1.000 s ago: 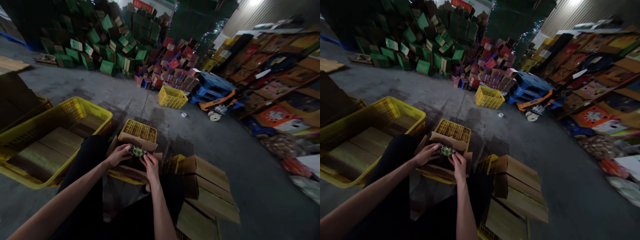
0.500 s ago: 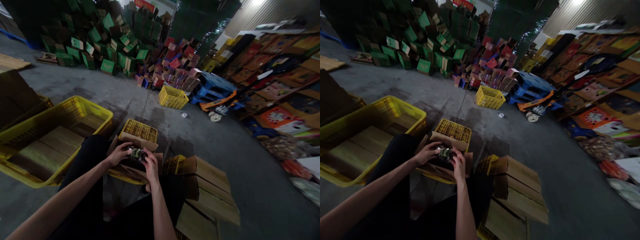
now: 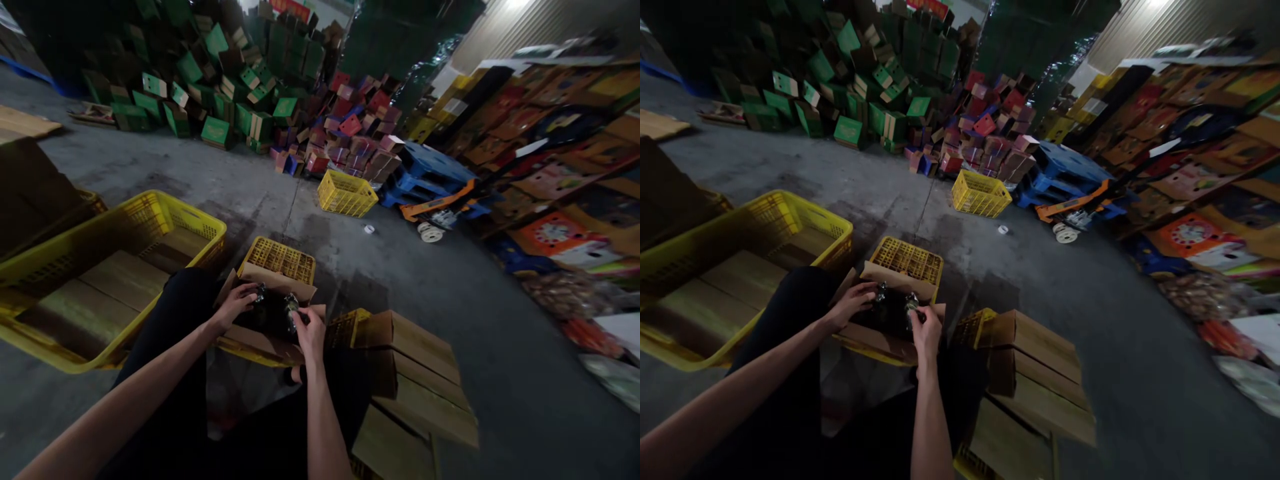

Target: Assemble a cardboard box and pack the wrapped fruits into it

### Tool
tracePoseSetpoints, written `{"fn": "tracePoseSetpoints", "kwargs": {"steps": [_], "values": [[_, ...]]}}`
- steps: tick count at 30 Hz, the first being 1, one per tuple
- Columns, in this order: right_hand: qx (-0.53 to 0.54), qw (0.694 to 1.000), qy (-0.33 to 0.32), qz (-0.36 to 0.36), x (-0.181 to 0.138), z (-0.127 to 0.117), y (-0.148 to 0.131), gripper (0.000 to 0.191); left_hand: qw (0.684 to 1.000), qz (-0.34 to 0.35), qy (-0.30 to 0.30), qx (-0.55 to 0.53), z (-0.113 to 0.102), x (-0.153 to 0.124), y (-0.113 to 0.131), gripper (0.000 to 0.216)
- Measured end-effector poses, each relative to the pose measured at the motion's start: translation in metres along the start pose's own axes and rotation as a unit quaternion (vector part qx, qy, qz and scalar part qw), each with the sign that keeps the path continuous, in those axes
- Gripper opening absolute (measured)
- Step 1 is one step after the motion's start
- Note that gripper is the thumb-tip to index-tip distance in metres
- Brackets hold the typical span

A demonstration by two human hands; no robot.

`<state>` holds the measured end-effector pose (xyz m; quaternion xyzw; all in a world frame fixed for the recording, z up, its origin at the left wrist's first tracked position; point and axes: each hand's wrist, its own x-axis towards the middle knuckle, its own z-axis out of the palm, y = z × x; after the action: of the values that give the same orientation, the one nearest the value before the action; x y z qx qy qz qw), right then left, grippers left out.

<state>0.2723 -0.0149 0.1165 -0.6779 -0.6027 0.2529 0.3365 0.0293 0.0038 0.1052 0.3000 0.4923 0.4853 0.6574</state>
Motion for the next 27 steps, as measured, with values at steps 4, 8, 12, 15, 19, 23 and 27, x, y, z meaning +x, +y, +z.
{"fn": "tracePoseSetpoints", "kwargs": {"steps": [4,8,12,15,19,23,27], "values": [[-0.275,0.957,-0.086,0.016,-0.003,0.013,0.000,0.016,0.999,0.024,0.029,0.010,-0.001,0.002,-0.004,0.065],[-0.338,0.935,-0.100,-0.030,-0.005,0.026,-0.008,0.030,0.998,0.031,0.045,-0.001,-0.003,0.007,-0.009,0.064],[-0.214,0.950,-0.197,-0.110,-0.002,0.039,-0.018,0.021,0.999,0.018,0.036,0.008,-0.005,0.010,-0.012,0.065],[-0.107,0.938,-0.326,-0.054,0.000,0.052,-0.022,0.019,1.000,-0.003,0.024,0.014,-0.007,0.010,-0.012,0.068],[-0.100,0.941,-0.322,-0.013,0.002,0.059,-0.020,0.019,0.999,-0.015,0.014,0.025,-0.007,0.010,-0.010,0.069],[-0.111,0.954,-0.279,0.010,0.007,0.046,-0.012,0.026,1.000,-0.017,0.005,0.021,-0.006,0.009,-0.009,0.069],[-0.126,0.960,-0.251,0.018,0.006,0.036,-0.005,0.030,0.999,-0.019,-0.006,0.027,-0.004,0.006,-0.008,0.067]]}}
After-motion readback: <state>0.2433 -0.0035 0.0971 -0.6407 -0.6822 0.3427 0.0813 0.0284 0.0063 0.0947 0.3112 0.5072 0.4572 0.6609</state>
